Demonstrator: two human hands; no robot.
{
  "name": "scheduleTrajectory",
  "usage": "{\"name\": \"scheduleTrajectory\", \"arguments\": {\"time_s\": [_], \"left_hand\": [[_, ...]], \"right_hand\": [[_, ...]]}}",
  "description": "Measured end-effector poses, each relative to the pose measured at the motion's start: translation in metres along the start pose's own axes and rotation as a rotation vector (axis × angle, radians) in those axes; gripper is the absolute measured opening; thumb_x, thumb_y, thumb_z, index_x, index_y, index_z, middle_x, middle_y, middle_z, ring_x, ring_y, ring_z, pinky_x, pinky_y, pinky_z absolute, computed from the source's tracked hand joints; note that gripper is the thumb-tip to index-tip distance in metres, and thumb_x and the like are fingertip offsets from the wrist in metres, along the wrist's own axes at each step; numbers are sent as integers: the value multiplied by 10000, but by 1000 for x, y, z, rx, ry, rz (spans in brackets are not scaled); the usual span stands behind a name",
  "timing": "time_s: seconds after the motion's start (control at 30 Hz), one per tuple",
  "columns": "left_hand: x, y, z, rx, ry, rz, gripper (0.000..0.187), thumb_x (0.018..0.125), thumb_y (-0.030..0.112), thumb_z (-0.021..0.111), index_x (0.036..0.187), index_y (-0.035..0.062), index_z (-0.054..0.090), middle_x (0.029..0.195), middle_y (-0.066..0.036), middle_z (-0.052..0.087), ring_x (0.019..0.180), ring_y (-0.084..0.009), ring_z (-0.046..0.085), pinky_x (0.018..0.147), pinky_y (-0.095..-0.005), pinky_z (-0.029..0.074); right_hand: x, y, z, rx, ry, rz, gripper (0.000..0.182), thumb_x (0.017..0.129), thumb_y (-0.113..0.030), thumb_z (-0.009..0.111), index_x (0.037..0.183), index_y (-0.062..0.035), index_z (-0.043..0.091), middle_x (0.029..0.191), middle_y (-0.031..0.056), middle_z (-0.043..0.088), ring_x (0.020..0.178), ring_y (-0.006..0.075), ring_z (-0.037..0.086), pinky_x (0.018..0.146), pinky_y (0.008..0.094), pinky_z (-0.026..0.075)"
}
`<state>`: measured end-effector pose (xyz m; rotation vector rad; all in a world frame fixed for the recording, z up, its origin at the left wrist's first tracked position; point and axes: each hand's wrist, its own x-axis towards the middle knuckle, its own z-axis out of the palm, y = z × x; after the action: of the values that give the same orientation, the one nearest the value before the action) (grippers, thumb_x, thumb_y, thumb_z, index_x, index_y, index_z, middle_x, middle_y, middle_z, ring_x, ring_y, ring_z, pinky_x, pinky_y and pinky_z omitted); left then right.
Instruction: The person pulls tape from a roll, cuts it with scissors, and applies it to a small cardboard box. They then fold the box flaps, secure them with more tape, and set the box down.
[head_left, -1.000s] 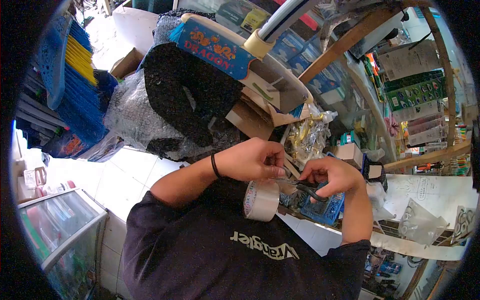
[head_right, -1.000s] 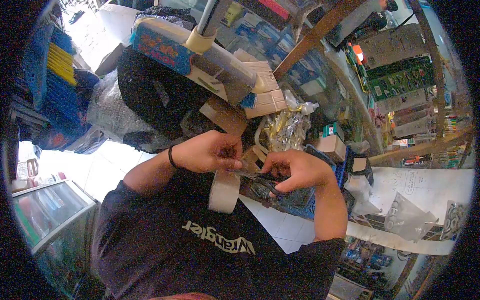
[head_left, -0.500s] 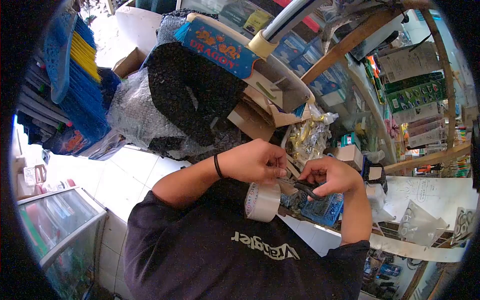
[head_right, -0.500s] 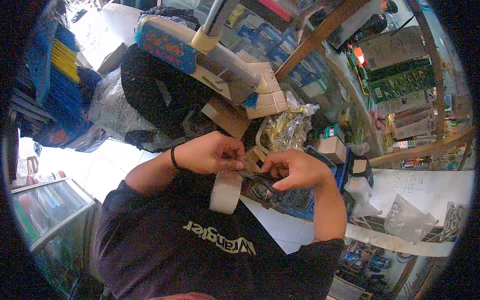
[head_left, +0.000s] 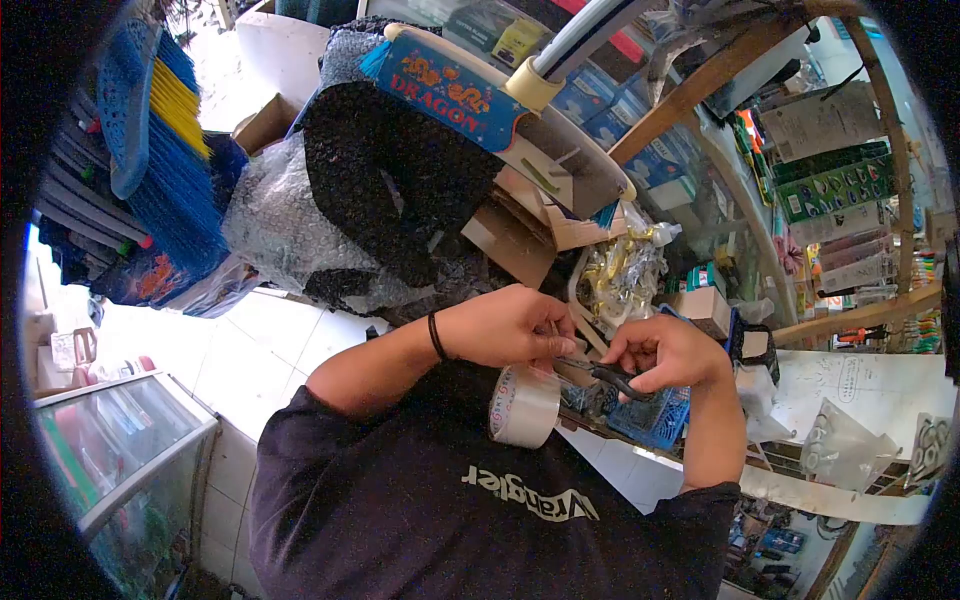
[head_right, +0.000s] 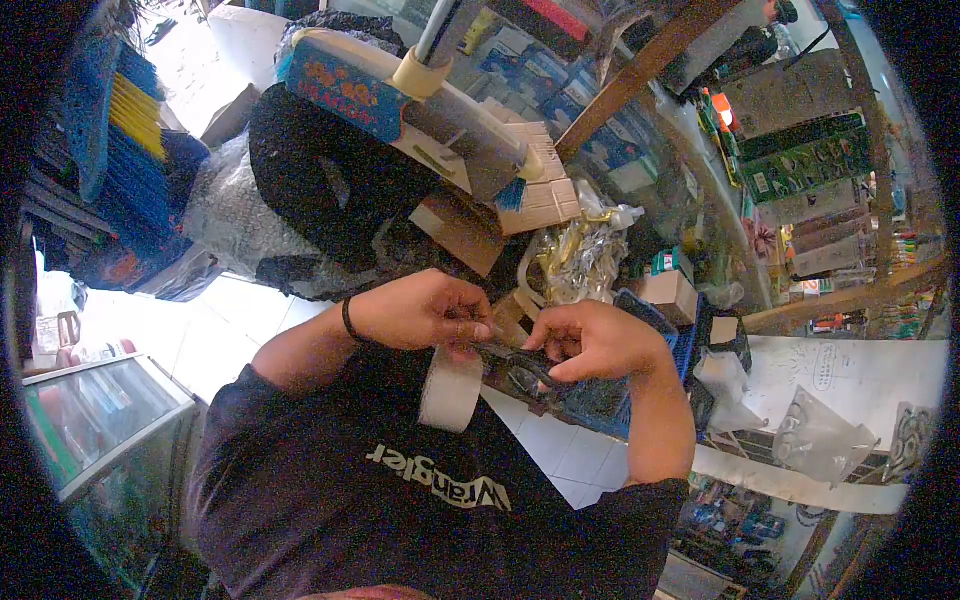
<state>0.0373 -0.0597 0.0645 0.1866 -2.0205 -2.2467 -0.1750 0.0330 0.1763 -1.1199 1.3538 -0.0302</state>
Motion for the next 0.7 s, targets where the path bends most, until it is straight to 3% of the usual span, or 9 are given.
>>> {"name": "scheduleTrajectory", "arguments": {"time_s": [0.1, 0.33, 0.43, 0.5, 0.6, 0.7], "left_hand": [[-2, -2, 1, -47, -19, -6, 273, 893, 269, 546, 928, -2, 556, 766, -48, 622, 715, -103, 613, 633, -254, 487], [-2, -13, 7, -199, -52, -64, 315, 912, 305, 504, 961, -6, 530, 776, -46, 607, 735, -121, 618, 668, -265, 515], [-7, -11, 12, -387, 41, -75, 376, 919, 362, 470, 900, -6, 544, 740, -65, 602, 671, -133, 611, 623, -256, 513], [-9, -12, 8, -389, 5, -150, 372, 933, 350, 435, 932, -11, 524, 796, -78, 592, 736, -153, 620, 665, -274, 523], [-16, -16, 8, -405, 23, -173, 401, 935, 382, 415, 934, -4, 523, 782, -80, 595, 743, -148, 619, 664, -265, 521], [-26, -16, 11, -422, 85, -164, 425, 936, 409, 399, 943, 2, 521, 768, -81, 604, 753, -142, 616, 679, -260, 514]], "right_hand": [[0, 11, -1, 89, -45, -16, 414, 629, -95, 700, 1017, -25, 572, 756, 19, 542, 700, 88, 507, 621, 223, 413], [0, 13, -1, -79, -29, -41, 446, 613, -146, 718, 1020, -32, 577, 769, 19, 544, 712, 95, 507, 636, 230, 418], [1, 16, -1, -109, -32, -51, 445, 609, -162, 721, 1013, -32, 584, 769, 18, 546, 713, 97, 508, 638, 235, 420], [2, 19, 2, -79, -41, -78, 449, 603, -169, 723, 1008, -32, 587, 763, 15, 550, 706, 98, 509, 636, 238, 421], [0, 26, 4, -102, -14, -200, 429, 617, -131, 709, 1015, -28, 586, 777, 14, 559, 694, 97, 518, 625, 235, 422], [-12, 40, 7, 121, 146, -118, 386, 660, -72, 688, 1028, -27, 580, 809, 16, 565, 689, 90, 523, 621, 231, 433]]}}
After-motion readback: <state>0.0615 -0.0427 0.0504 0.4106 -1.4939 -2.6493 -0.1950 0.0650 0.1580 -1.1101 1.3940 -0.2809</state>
